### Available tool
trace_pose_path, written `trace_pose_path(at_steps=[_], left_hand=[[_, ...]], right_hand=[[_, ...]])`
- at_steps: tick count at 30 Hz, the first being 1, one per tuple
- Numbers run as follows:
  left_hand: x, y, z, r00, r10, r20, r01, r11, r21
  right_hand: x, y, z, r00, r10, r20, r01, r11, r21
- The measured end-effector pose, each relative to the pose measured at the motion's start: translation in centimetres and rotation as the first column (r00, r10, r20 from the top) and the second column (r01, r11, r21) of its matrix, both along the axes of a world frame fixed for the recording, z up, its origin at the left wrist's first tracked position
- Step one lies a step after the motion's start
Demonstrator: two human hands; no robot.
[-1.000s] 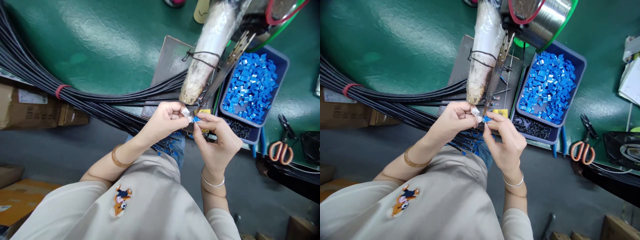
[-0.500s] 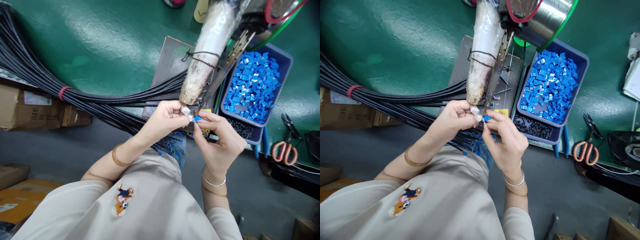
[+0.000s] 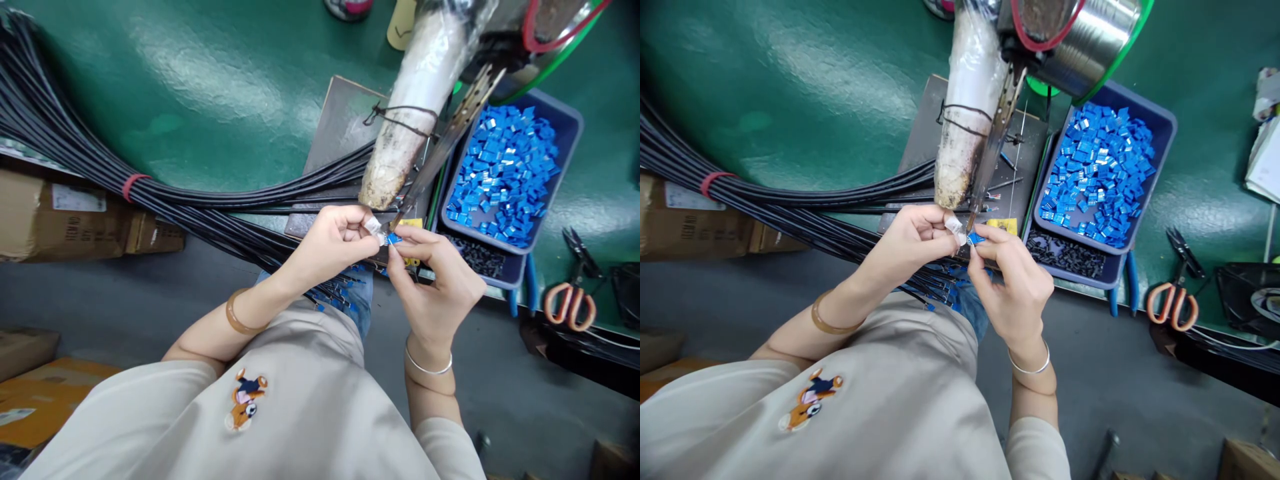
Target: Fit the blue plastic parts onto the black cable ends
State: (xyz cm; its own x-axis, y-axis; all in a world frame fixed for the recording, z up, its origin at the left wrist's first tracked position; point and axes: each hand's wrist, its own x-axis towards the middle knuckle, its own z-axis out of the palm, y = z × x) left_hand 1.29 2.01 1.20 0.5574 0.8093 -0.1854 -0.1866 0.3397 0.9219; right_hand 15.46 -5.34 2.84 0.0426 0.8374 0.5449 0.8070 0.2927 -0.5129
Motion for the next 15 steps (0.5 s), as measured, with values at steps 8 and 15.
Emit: trace_pose_path(at_steps=[8,15], left_hand=[[-2.3,-2.3,-1.3,0.973,0.115,-0.2,-0.001,0.869,0.495],[-2.0,-3.6,-3.2,0.946,0.322,0.029,-0.092,0.181,0.979]], right_hand=[[0.2,-1.9,-0.7,0.991,-0.095,-0.09,0.097,0.995,0.017],[0.4,-4.3,-0.8,0.865,-0.207,-0.457,0.272,0.959,0.081]])
